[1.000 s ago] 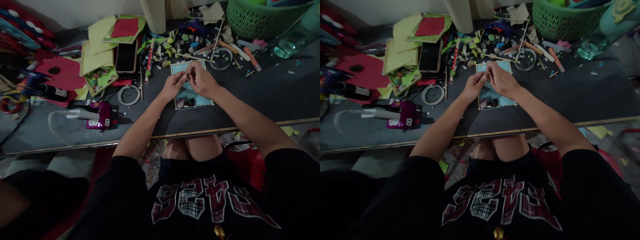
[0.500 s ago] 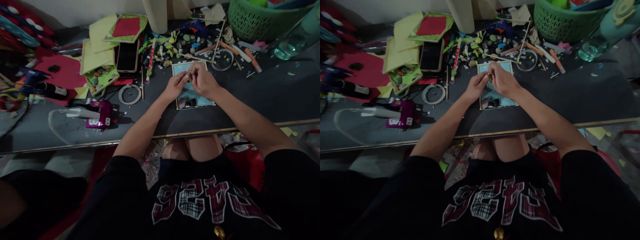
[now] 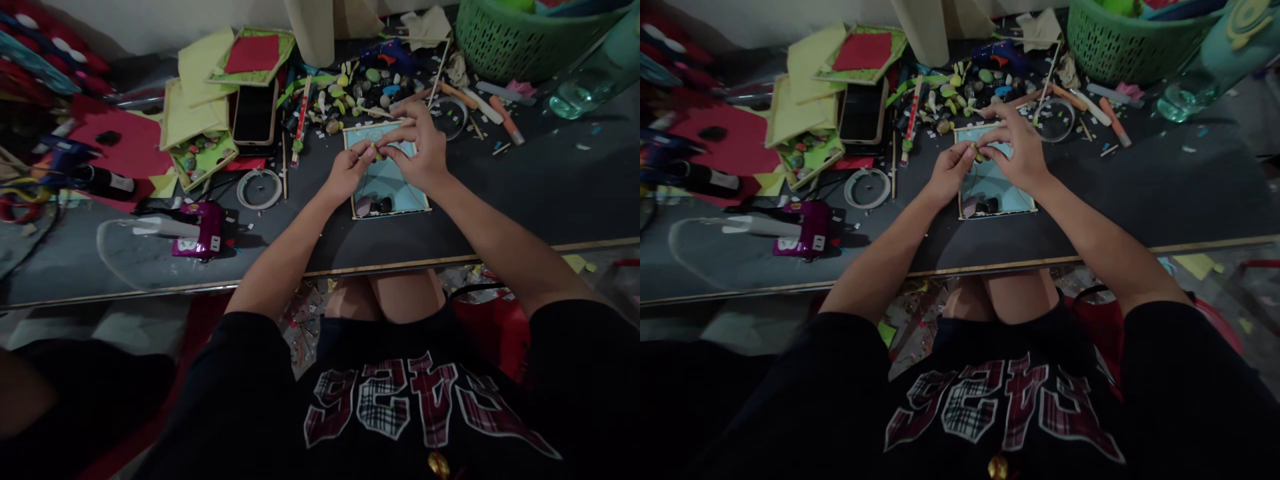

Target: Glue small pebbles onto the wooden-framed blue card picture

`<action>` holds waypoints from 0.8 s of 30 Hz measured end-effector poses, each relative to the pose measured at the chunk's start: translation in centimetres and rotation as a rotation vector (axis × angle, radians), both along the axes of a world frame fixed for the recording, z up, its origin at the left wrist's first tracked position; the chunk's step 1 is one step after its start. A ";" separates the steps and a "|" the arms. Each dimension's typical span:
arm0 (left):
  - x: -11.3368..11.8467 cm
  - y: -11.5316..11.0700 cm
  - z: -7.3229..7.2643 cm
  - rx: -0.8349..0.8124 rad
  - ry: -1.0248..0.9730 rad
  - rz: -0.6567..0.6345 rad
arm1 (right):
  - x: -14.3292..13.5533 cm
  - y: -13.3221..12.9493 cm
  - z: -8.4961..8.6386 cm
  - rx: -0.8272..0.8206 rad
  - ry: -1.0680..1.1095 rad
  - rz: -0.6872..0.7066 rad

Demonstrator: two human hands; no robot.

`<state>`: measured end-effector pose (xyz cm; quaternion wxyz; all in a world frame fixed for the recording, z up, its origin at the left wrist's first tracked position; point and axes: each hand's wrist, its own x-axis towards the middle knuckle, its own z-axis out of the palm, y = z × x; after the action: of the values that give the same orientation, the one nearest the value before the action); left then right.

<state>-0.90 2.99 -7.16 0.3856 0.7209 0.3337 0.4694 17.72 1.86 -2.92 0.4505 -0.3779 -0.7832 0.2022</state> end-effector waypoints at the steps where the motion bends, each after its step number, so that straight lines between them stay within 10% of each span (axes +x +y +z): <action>1: 0.0 0.0 0.1 0.004 0.006 0.002 | 0.0 -0.1 0.0 0.013 -0.009 -0.011; 15: -0.1 0.5 -0.7 -0.037 -0.010 -0.041 | -1.3 1.1 -1.8 0.254 -0.180 0.126; 24: 0.2 0.4 -0.8 -0.008 0.017 -0.008 | -1.5 1.3 -1.7 0.044 -0.191 0.194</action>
<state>-0.69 3.36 -7.96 0.3876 0.7245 0.3360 0.4604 16.20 3.11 -4.63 0.3605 -0.3080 -0.8595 0.1909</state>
